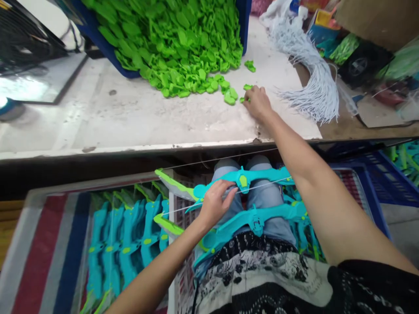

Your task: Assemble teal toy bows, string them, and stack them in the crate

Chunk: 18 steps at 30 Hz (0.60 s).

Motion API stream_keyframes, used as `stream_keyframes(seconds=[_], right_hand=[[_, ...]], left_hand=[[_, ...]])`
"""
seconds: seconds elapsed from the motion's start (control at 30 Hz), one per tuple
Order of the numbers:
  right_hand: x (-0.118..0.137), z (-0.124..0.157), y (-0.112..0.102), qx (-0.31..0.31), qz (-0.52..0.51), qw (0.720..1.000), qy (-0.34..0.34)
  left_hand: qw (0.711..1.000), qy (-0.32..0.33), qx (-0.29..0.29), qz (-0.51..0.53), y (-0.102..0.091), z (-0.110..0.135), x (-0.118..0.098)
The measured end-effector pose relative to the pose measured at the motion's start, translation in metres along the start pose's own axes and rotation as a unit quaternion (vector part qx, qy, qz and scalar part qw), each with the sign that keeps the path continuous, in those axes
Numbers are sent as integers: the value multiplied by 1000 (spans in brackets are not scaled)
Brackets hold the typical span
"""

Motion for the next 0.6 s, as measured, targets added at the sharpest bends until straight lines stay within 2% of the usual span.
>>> stream_keyframes(seconds=[0.1, 0.2, 0.27, 0.33, 0.43, 0.5, 0.6], right_hand=[[-8, 18, -2, -23, -47, 999, -14], [-6, 79, -6, -34, -172, 984, -43], [0, 135, 2, 18, -265, 962, -60], [9, 197, 21, 123, -329, 934, -67], [16, 282, 56, 248, -383, 889, -44], [15, 323, 77, 285, -404, 869, -5], [17, 357, 98, 296, -401, 867, 23]], left_hand=[[993, -52, 88, 66, 16, 31, 5], [974, -114, 180, 82, 43, 46, 16], [955, -126, 252, 95, 62, 45, 20], [936, -116, 312, 110, 79, 39, 19], [918, -104, 359, 136, 95, 26, 13], [902, -117, 381, 166, 102, 23, 11], [891, -138, 387, 191, 107, 22, 11]])
Point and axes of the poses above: each hand's wrist, its own z-axis away from the middle knuckle, its own y-axis out of the palm, x = y × z, the point moved 6 cm from there along -z, towards the middle knuckle, and after that the axes turned 11 degrees about x, right-handed, at the moved point
